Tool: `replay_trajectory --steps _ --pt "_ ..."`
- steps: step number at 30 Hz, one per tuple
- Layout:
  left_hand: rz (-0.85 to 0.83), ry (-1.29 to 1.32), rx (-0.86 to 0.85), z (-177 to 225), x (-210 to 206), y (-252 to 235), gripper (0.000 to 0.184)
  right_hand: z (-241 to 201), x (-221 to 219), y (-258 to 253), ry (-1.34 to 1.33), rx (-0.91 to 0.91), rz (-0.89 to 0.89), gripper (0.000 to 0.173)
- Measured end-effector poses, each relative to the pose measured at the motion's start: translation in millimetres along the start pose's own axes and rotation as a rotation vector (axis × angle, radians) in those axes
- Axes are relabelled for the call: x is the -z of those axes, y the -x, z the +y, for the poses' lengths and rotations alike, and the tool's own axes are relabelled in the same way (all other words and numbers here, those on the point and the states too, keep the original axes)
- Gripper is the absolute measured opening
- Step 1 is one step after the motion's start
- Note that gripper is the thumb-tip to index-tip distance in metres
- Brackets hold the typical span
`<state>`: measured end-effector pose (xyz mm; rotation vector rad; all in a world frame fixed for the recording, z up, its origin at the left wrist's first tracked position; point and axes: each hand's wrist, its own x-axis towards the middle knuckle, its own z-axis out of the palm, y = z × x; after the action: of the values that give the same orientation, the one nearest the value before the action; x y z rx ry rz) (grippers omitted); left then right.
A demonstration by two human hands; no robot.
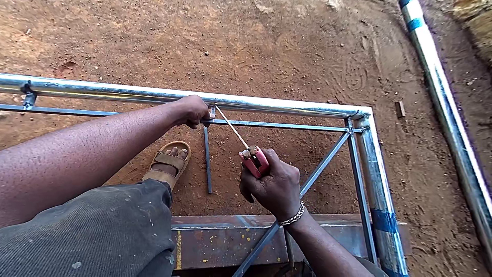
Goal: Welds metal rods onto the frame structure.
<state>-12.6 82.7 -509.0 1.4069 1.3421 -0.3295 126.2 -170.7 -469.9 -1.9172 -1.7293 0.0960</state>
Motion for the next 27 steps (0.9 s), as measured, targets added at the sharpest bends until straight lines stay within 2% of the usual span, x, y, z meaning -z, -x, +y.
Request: replay_trajectory --steps 27 --pt "-0.016 -0.021 -0.027 -2.6 1.5 -5.9 0.019 -3.8 0.7 0.1 0.032 0.008 -0.014 0.029"
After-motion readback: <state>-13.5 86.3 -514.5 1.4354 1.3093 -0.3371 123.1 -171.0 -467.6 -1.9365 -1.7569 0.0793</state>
